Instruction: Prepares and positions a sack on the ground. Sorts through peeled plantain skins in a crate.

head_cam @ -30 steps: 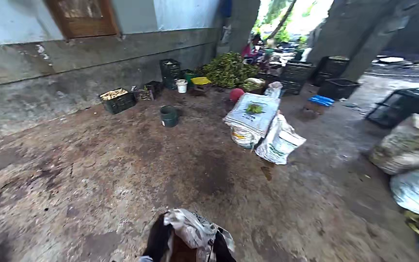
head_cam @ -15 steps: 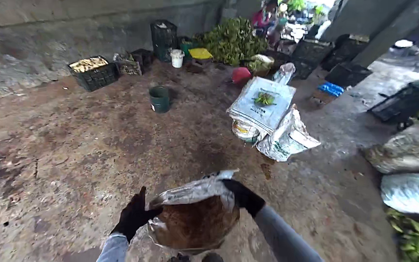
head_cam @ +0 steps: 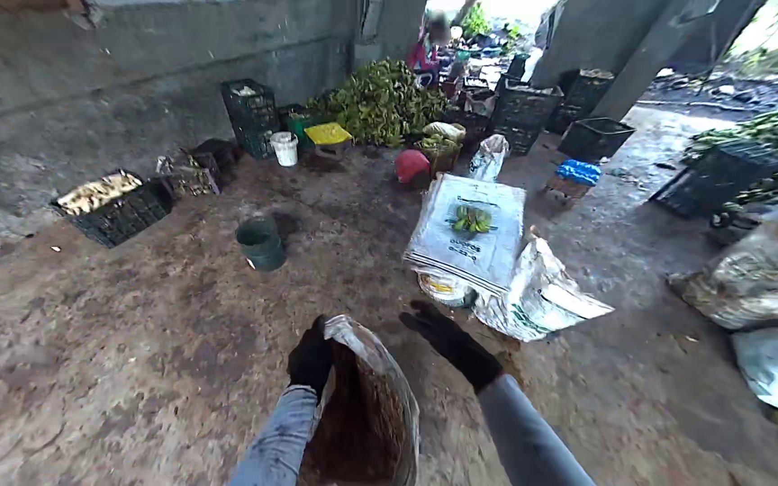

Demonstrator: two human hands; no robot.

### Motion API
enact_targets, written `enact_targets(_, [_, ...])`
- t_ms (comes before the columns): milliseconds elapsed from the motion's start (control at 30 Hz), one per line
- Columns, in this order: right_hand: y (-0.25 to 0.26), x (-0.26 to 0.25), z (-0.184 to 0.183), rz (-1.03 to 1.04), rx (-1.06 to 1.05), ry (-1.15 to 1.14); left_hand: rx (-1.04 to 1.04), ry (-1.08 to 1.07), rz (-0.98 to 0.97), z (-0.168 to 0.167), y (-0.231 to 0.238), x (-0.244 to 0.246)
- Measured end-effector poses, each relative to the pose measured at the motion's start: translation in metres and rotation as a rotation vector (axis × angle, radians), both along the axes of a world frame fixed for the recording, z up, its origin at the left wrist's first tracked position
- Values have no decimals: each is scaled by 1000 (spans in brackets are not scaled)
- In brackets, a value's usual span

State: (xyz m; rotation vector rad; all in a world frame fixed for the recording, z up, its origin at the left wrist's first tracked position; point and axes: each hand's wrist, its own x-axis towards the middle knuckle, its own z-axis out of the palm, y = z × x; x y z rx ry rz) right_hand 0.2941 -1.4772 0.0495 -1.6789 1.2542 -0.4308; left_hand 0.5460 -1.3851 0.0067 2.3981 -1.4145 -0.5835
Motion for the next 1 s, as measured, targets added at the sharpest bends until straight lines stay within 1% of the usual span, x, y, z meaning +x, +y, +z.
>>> enact_targets(67, [-7,3,16,-16,-5,-63,-58,24,111,10,-34,35])
enact_targets(133, [-2,16,21,19,35,-52,-149,106,205,16,-64,57])
enact_targets(200, [-18,34,1,-16,82,13,-276,242,298,18,-95,72])
enact_targets(267, [-56,52,-35,-135,114,50,-376,420,370,13,-120,82])
enact_targets(300, [-79,63,-54,-191,154,-10,-406,488,396,10,-131,85])
enact_targets(333, [-100,79,-66,-240,226,-127,-420,537,419,6,-144,87])
enact_targets(433, [-144,154,-87,-367,479,-451,-470,637,510,-17,-181,96])
enact_targets(467, [-157,182,-92,-402,508,-532,-506,651,532,-25,-195,104])
enact_targets(500, [-170,204,-94,-389,492,-552,-532,647,542,-29,-208,115])
enact_targets(567, [-197,233,-87,-257,418,-459,-498,619,547,-27,-232,155])
enact_targets(633, [-250,234,-64,67,311,-226,-442,504,555,-11,-259,218])
enact_targets(667, [-279,228,-52,202,321,-123,-345,387,503,-7,-266,258])
enact_targets(700, [-308,220,-42,302,346,-37,-252,252,398,-4,-272,296])
enact_targets(733, [-337,216,-34,355,349,26,-166,152,301,-2,-281,321])
enact_targets(767, [-363,218,-26,382,359,53,-126,120,253,-3,-292,334])
enact_targets(800, [-385,222,-21,376,356,36,-134,144,237,-8,-307,340])
enact_targets(867, [-427,222,-12,281,290,-27,-114,303,226,-22,-341,336])
enact_targets(900, [-447,219,-8,241,226,-40,-35,345,198,-21,-359,334])
enact_targets(933, [-467,215,-2,233,157,-30,41,316,154,-16,-377,334])
enact_targets(967, [-486,214,4,228,106,-18,54,265,105,-5,-393,333])
enact_targets(1000, [-505,216,11,209,82,-5,-11,195,45,9,-409,327])
